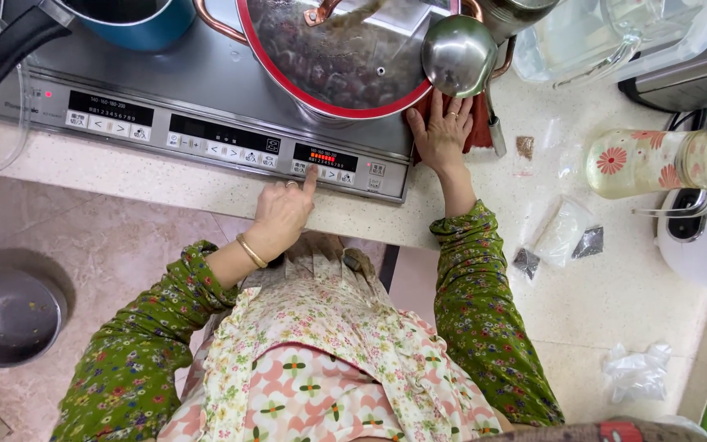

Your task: The person washes rice in a pot and then in a sieve under running water. They then wash red ingredients in a small sieve. The person adds the washed rice to a pot of boiling liquid on the stove, stirs it, and adds liquid from a kettle. They cover the pot and continue to stir.

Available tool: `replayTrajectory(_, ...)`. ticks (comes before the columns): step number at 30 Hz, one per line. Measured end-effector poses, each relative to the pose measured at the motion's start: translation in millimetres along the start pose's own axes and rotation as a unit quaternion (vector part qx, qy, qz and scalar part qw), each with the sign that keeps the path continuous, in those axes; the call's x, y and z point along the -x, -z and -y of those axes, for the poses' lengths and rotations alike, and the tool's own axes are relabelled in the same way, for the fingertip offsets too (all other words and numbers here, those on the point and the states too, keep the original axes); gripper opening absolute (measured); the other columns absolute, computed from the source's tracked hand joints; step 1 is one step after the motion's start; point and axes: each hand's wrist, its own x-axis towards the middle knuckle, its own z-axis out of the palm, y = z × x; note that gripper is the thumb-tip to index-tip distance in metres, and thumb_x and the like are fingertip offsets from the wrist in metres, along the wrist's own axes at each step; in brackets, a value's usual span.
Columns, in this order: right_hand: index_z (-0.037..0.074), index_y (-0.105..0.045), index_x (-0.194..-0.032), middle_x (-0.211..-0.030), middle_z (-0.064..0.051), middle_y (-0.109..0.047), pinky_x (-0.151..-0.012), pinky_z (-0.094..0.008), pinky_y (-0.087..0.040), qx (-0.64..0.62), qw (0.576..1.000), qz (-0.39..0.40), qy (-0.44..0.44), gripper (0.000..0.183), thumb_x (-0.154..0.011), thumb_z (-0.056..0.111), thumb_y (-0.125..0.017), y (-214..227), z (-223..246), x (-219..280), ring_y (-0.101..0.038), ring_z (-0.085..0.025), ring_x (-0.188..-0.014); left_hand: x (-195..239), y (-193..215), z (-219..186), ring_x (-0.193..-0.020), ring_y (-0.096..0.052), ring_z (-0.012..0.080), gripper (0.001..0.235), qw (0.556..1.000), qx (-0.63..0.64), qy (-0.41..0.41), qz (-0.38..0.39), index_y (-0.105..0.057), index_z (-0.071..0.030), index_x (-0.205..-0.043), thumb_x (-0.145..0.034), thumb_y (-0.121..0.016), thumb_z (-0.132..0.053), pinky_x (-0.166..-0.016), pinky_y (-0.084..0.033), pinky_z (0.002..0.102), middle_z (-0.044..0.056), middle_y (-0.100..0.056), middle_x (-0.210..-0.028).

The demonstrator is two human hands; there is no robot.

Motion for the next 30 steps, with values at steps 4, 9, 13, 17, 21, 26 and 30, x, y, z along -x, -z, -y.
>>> replayTrajectory(4,0.014,-0.027,-0.165,-0.167,-0.03,-0.013,-0.122,-0.065,-0.011,0.0,1.0,-0.006,0.001,0.078,-0.107,0.063,-0.043,-9,-2,6,-0.005,-0.052,-0.154,-3,-4,-1,-0.074,-0.069,0.0245,0.074,0.999,0.014,-0.005,-0.029,-0.048,0.005,-0.148,-0.087,-0.072,-0.029,-0.067,-0.052,0.037,0.01,-0.071,-0.077)
replayTrajectory(9,0.012,-0.044,-0.16,-0.167,-0.021,-0.031,-0.122,-0.057,-0.03,-0.098,0.978,-0.165,0.081,0.059,-0.107,0.029,-0.064,-20,8,30,-0.03,-0.046,-0.152,-5,-3,3,-0.075,-0.069,0.0241,0.074,0.999,0.021,-0.014,-0.02,-0.048,0.006,-0.146,-0.085,-0.073,-0.029,-0.067,-0.051,0.036,0.01,-0.071,-0.081)
replayTrajectory(13,0.01,-0.059,-0.148,-0.163,-0.018,-0.041,-0.119,-0.051,-0.037,-0.139,0.964,-0.205,0.093,0.046,-0.103,0.013,-0.065,-20,32,59,-0.042,-0.042,-0.143,-5,-5,8,-0.074,-0.069,0.0249,0.073,1.0,0.019,-0.007,-0.02,-0.047,0.002,-0.147,-0.086,-0.072,-0.031,-0.068,-0.051,0.037,0.01,-0.071,-0.078)
replayTrajectory(17,0.006,-0.072,-0.122,-0.142,-0.018,-0.056,-0.103,-0.048,-0.047,-0.05,0.975,-0.185,0.115,0.036,-0.087,0.001,-0.066,2,76,97,-0.053,-0.042,-0.12,-4,-8,9,-0.075,-0.069,0.0243,0.078,0.999,0.022,-0.018,-0.018,-0.047,0.003,-0.148,-0.079,-0.073,-0.023,-0.068,-0.052,0.035,0.011,-0.071,-0.081)
replayTrajectory(21,0.005,-0.073,-0.112,-0.128,-0.019,-0.06,-0.093,-0.048,-0.051,-0.033,0.975,-0.064,0.212,0.029,-0.083,0.006,-0.071,6,136,120,-0.055,-0.042,-0.11,14,18,32,-0.068,-0.068,0.0268,0.053,0.975,0.22,0.013,0.026,-0.055,-0.003,-0.144,-0.096,-0.067,-0.02,-0.06,-0.053,0.039,0.013,-0.07,-0.079)
replayTrajectory(26,0.008,-0.067,-0.118,-0.139,-0.016,-0.051,-0.105,-0.063,-0.038,-0.062,0.935,0.004,0.35,0.037,-0.082,0.013,-0.072,-6,246,88,-0.041,-0.044,-0.131,80,37,72,-0.076,-0.068,0.0366,0.036,0.937,0.306,0.076,-0.147,-0.066,-0.006,-0.126,-0.093,-0.068,-0.022,-0.066,-0.054,0.046,0.016,-0.069,-0.088)
replayTrajectory(30,0.002,-0.04,-0.152,-0.166,-0.025,-0.012,-0.117,-0.07,-0.019,-0.145,0.911,0.076,0.378,0.063,-0.096,0.019,-0.064,-33,315,24,-0.011,-0.053,-0.151,99,57,90,-0.073,-0.068,0.0357,0.036,0.92,0.33,0.163,-0.138,-0.067,-0.009,-0.127,-0.093,-0.068,-0.021,-0.063,-0.053,0.046,0.015,-0.069,-0.087)
